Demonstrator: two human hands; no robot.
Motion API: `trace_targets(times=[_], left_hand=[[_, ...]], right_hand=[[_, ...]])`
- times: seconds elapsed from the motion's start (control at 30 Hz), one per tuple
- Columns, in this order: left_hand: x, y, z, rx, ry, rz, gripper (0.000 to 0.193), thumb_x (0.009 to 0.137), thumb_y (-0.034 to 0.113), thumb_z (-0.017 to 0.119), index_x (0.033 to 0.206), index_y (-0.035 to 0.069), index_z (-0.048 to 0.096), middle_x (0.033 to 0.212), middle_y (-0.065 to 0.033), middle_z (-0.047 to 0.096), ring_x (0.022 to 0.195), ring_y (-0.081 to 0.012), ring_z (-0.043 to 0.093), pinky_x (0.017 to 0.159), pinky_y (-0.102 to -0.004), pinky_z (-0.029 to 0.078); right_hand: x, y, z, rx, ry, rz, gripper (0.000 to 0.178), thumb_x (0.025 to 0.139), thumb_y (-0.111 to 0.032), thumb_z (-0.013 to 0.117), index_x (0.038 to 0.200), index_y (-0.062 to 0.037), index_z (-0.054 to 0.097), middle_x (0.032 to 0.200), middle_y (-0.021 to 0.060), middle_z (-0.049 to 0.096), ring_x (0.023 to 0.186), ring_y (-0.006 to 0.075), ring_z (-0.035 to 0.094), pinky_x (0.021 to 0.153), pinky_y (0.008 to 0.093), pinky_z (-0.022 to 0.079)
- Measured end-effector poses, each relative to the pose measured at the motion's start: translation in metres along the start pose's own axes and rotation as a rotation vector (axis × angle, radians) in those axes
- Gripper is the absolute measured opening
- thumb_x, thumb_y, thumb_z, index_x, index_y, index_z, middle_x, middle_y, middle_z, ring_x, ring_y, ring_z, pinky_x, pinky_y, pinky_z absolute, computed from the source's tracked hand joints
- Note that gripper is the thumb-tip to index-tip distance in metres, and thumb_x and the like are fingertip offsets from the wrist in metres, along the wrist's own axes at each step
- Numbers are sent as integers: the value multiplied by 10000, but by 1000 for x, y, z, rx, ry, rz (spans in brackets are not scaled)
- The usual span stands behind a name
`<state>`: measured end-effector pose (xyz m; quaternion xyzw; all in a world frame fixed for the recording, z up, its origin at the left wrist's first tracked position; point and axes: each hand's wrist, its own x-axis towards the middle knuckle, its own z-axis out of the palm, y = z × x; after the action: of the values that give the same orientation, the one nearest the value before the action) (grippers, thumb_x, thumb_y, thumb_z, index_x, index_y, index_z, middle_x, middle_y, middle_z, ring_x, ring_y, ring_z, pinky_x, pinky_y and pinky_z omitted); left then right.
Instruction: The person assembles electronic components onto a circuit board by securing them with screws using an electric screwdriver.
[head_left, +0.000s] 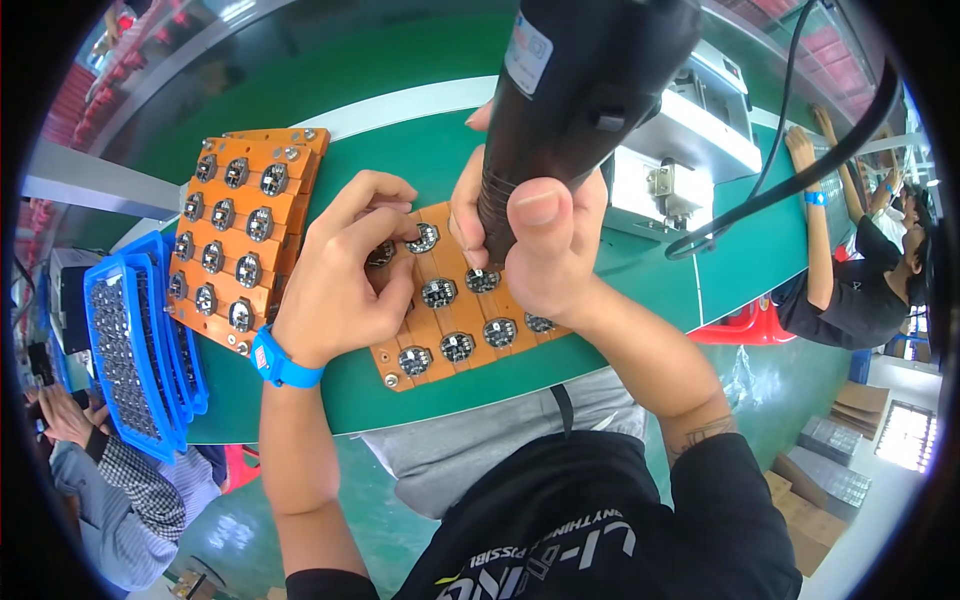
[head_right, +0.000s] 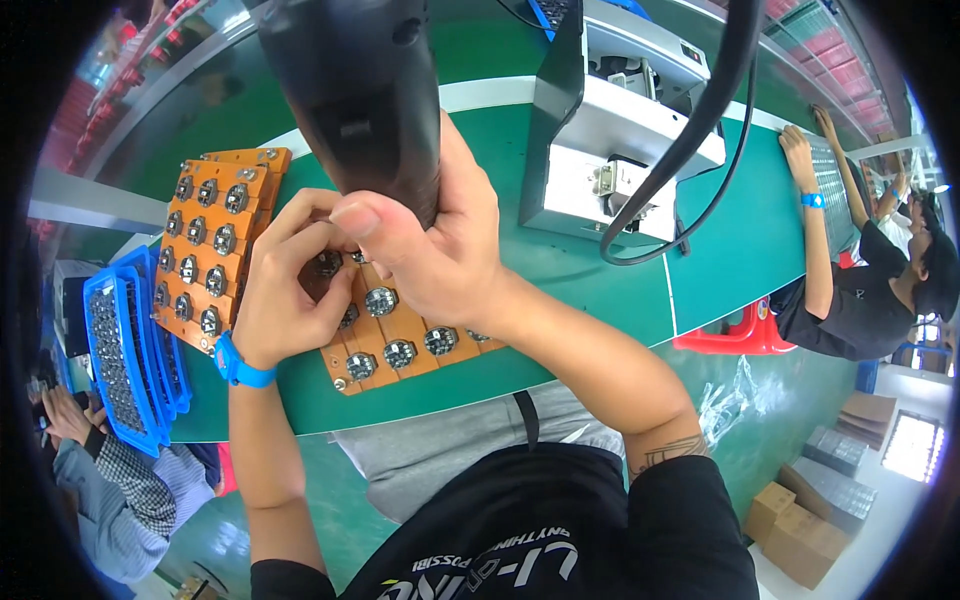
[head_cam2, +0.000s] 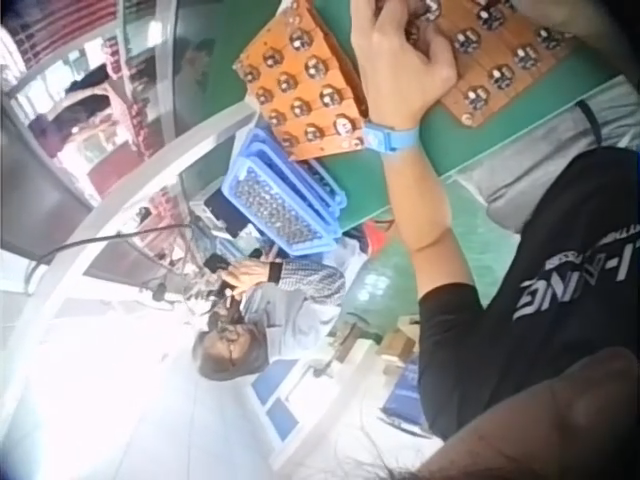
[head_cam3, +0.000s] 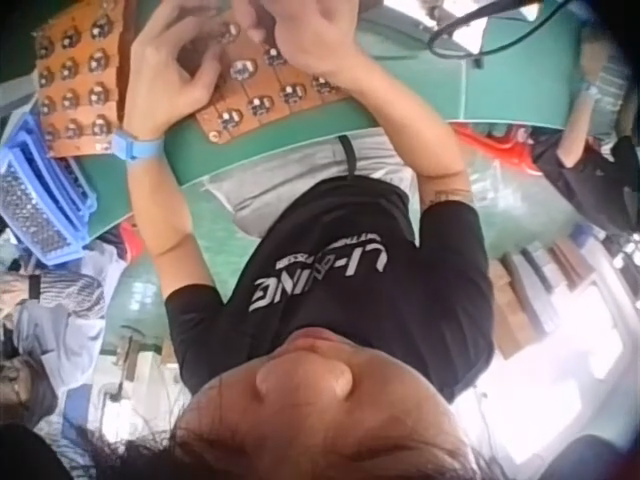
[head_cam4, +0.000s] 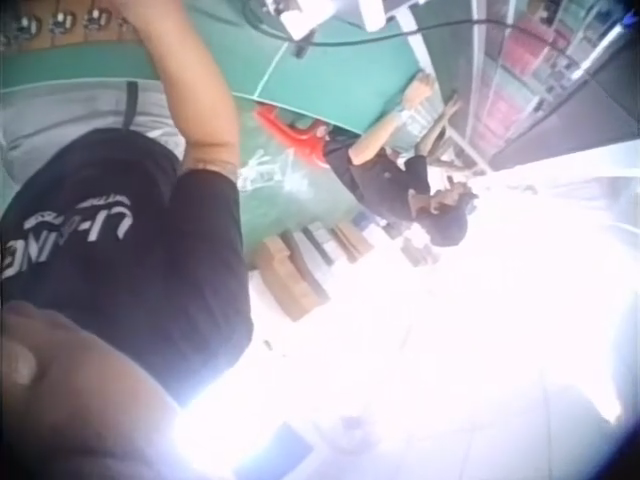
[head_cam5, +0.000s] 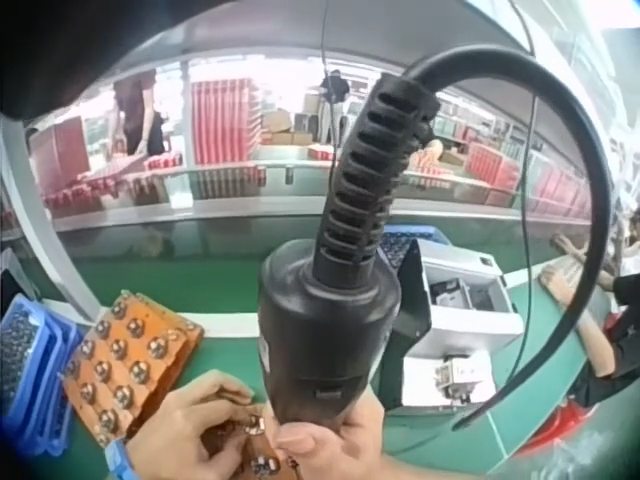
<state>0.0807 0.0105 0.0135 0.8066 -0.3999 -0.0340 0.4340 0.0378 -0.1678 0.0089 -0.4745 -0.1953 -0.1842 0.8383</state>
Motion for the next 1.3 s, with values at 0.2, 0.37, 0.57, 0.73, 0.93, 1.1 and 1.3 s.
trace_targets(times=[0.2, 0.37, 0.57, 0.73, 0.93, 1.1, 1.3], left_hand=[[4, 3, 2, 47, 14, 68, 206, 662, -32, 631, 867, -43, 630, 1135, -173, 571, 1005, -328, 628, 808, -371, 538], [2, 24, -7, 75, -47, 221, 250, 607, 33, 675, 854, 10, 710, 1255, -214, 543, 1161, -412, 533, 1018, -528, 411], [4, 27, 5, 144, -94, 242, 250, 607, 48, 670, 847, 13, 731, 1277, -215, 533, 1168, -412, 528, 1068, -628, 328], [2, 20, 5, 107, -71, 232, 271, 611, 59, 668, 870, 18, 736, 1285, -216, 527, 1170, -420, 524, 1076, -624, 319], [3, 22, 5, 104, -122, 217, 283, 598, 64, 668, 871, 24, 736, 1318, -213, 508, 1193, -426, 507, 1071, -640, 310], [2, 20, 6, 141, -161, 233, 302, 580, 77, 669, 870, 28, 736, 1328, -216, 502, 1212, -419, 498, 1068, -657, 300], [3, 14, 3, 128, -152, 225, 291, 550, 102, 646, 812, 23, 744, 1340, -213, 502, 1224, -408, 490, 1082, -647, 299]], right_hand=[[1, -27, 10, -390, 141, 64, 1047, 839, -826, 394, 1473, -21, 181, 616, 64, 544, 464, 111, 493, 442, 240, 409], [12, -96, -21, -460, 309, -162, 1090, 749, -939, 233, 1420, -81, 279, 548, 67, 485, 398, 169, 447, 416, 295, 400], [16, -137, -55, -692, 534, -313, 909, 845, -865, 242, 1281, -84, 406, 560, 85, 473, 404, 184, 394, 425, 322, 364], [9, -122, -65, -678, 512, -250, 769, 924, -780, 251, 1228, -90, 402, 556, 70, 446, 431, 182, 414, 466, 320, 374], [8, -123, -60, -647, 465, -103, 714, 958, -736, 239, 1237, -100, 406, 569, 57, 434, 428, 165, 401, 477, 319, 372], [-8, -90, -27, -471, 320, 9, 906, 815, -892, 256, 1288, -124, 339, 542, 56, 446, 387, 176, 419, 455, 332, 411], [-10, -39, 16, -465, 181, 114, 1049, 721, -950, 212, 1286, -68, 270, 563, 68, 516, 417, 173, 485, 441, 272, 416]])
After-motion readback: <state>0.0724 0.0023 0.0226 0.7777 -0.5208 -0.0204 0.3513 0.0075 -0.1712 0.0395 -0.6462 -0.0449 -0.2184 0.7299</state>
